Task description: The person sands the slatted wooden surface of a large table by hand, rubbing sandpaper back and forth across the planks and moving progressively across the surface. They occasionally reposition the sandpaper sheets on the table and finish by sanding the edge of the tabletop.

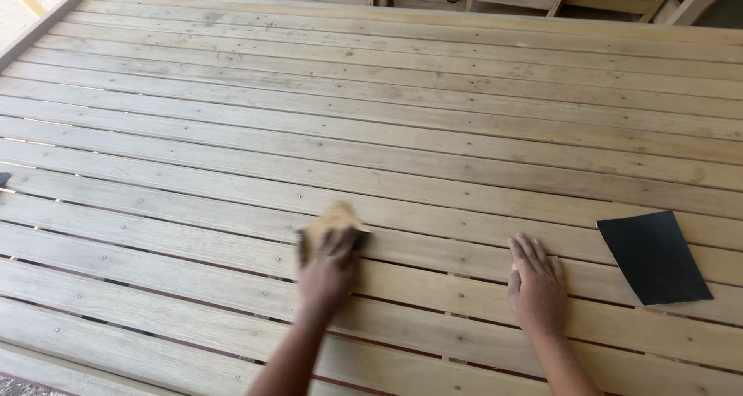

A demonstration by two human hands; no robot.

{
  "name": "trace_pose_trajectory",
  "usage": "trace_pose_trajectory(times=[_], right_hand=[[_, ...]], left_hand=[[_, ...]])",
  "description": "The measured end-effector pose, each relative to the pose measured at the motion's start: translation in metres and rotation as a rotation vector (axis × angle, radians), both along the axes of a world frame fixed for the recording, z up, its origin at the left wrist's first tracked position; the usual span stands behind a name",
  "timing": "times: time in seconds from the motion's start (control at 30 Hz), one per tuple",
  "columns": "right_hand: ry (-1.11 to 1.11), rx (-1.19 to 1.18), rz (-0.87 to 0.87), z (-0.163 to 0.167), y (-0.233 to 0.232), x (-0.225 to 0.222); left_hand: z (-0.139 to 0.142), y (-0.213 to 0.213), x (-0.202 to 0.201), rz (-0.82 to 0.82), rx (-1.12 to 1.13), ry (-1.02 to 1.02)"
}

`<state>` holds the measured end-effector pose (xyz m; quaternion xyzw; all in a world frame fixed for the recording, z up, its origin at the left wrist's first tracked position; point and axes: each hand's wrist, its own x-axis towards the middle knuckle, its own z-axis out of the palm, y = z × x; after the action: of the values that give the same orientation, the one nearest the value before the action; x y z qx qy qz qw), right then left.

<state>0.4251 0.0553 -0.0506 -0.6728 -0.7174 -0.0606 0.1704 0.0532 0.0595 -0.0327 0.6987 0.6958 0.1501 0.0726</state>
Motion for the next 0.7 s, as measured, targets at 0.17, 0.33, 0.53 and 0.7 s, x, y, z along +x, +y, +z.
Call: trace_pose_trajectory(times=[0.17, 0.33, 0.53, 0.7], right_hand=[[-0.235, -0.009, -0.070, -0.015, 0.002, -0.026], [-0.178, -0.041, -0.002, -0.018, -0.002, -0.047], [-0.109, -0.062, -0.025, -0.013, -0.002, -0.046], [-0.188, -0.125, -0.078, -0.013, 0.004, -0.051]], left_hand=[[0.004, 0.008, -0.023, 0.291, -0.302, 0.181], [-0.003, -0.040, 0.123, -0.220, -0.137, -0.107], [-0.025, -0.046, -0.043, 0.025, -0.154, 0.249], [-0.029, -0.031, -0.052, 0.393, -0.091, 0.227]])
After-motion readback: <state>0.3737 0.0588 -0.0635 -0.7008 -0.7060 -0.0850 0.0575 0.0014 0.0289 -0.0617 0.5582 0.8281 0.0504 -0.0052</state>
